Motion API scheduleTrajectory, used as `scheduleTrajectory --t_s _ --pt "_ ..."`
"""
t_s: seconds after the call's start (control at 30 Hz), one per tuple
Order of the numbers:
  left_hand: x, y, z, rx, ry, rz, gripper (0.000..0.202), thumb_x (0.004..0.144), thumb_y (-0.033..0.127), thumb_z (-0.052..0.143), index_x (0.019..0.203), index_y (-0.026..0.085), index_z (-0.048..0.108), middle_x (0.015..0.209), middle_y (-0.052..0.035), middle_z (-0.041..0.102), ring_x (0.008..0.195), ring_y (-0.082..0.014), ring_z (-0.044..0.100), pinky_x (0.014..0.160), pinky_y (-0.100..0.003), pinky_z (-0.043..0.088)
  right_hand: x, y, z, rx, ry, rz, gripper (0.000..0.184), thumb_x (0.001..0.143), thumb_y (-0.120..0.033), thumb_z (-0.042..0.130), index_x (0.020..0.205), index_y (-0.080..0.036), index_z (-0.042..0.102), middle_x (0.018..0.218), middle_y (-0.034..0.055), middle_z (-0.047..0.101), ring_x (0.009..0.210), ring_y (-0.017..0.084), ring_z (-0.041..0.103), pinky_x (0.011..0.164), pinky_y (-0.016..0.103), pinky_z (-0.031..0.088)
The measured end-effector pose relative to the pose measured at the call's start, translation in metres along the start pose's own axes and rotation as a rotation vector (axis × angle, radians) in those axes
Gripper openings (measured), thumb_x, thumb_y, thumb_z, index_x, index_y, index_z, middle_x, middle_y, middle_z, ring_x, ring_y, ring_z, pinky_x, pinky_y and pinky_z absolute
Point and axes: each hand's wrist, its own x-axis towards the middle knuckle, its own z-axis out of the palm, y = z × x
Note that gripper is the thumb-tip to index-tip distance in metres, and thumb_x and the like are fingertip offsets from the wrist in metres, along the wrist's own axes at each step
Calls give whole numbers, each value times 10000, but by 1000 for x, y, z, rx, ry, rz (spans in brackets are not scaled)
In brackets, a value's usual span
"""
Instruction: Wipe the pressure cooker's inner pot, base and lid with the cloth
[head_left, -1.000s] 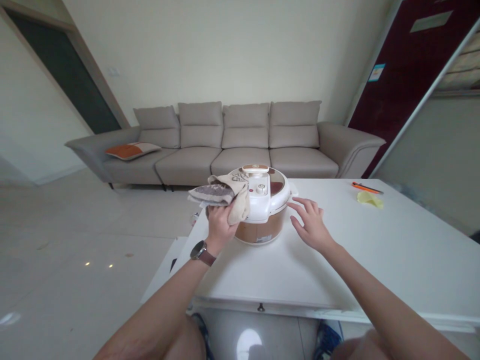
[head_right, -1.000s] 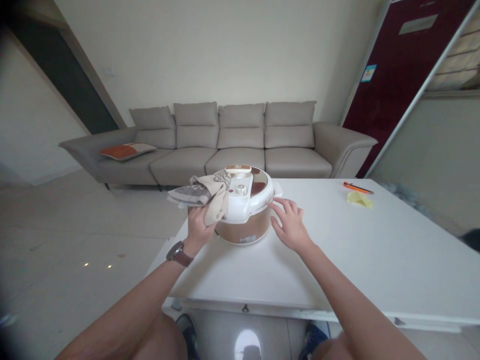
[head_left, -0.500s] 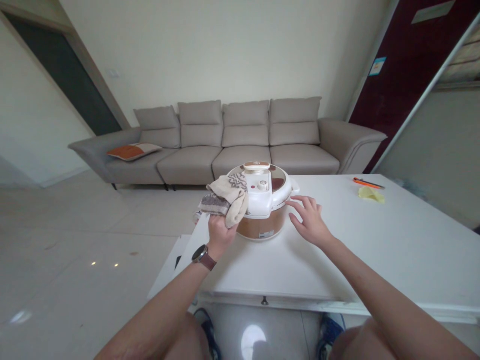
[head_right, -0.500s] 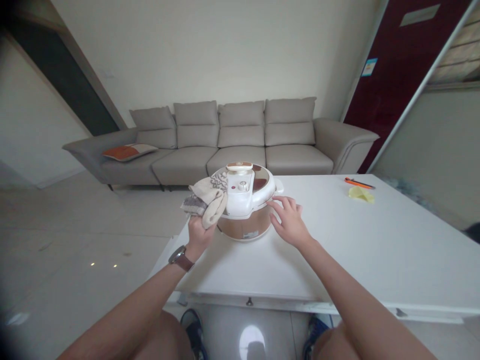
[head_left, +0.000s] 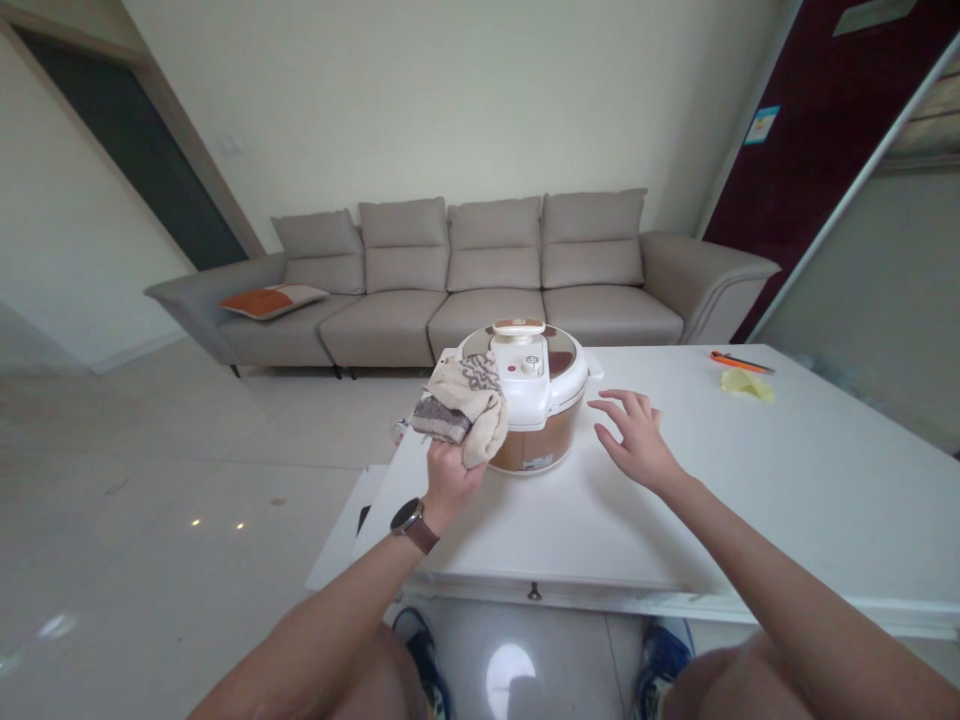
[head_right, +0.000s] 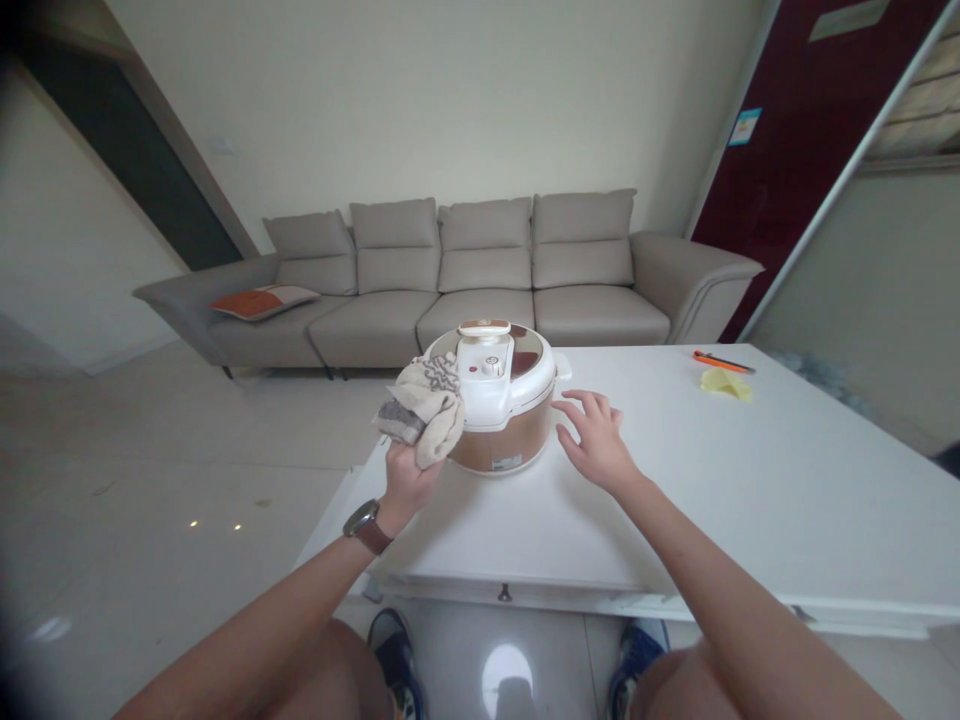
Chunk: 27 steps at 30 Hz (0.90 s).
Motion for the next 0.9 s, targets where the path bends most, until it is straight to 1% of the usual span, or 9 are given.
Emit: scheduleTrajectory --t_s 0.1,0.17,0.23,0.3,0.37,0.53,0.6,0.77,0.9 --pt "5 5 -2 -159 49 -121 270 858 423 724 956 196 832 1027 -141 813 1069 -322 742 1040 -459 542 -1 3 1 -1 -1 -2 322 1018 -330 490 1308 -286 622 1407 141 589 1266 364 498 931 547 435" --pt "14 6 -5 -269 207 -277 329 887 416 703 1066 162 810 1144 -146 798 1163 -301 719 1082 -422 520 -1 4 1 2 -1 -3 321 1015 -331 493 1307 -293 623 1404 137 592 1269 365 504 929 547 440" --pt "26 3 -8 -332 417 -442 383 896 419 694 1136 134 783 1215 -151 780 1198 -297 706 1080 -407 522 -1 3 0 8 2 -2 317 1015 -330 494 1302 -296 623 1402 133 593 1275 365 506 929 549 445" --pt "37 -3 -11 -364 544 -543 401 902 410 681 1164 119 768 1247 -150 769 1207 -304 703 1073 -417 528 -1 3 0 15 -1 0 307 1014 -327 495 1289 -296 627 1399 132 595 1277 366 510 928 552 447" --pt "45 -9 -12 -385 545 -561 385 897 388 682 1161 122 770 1256 -140 767 1227 -310 694 1100 -433 512 -1 3 1 21 -9 2 299 1011 -326 498 1277 -295 631 1393 133 599 1273 369 514 924 557 450" --pt "54 -8 -2 -500 331 -447 379 902 336 693 1232 163 762 1356 -106 730 1336 -271 636 1190 -385 432 0 5 3 31 -24 3 298 1018 -340 489 1279 -295 626 1392 135 597 1279 375 511 918 560 448" --pt "54 -6 6 -528 350 -467 396 921 350 680 1262 159 746 1388 -109 712 1357 -260 620 1204 -370 413 1 5 3 33 -23 3 299 1021 -347 485 1280 -295 624 1391 137 596 1274 376 512 916 559 446" --pt "44 -13 26 -529 496 -723 427 945 393 643 1275 132 715 1376 -144 709 1332 -271 633 1174 -391 442 1 5 3 40 -19 -2 305 1012 -345 492 1283 -301 625 1390 138 597 1265 374 521 915 556 450" --pt "27 -19 41 -545 478 -946 402 949 407 631 1212 117 723 1301 -174 729 1265 -308 671 1141 -463 474 0 6 1 44 -23 0 304 1011 -343 497 1285 -301 623 1386 135 599 1268 372 523 921 565 450"
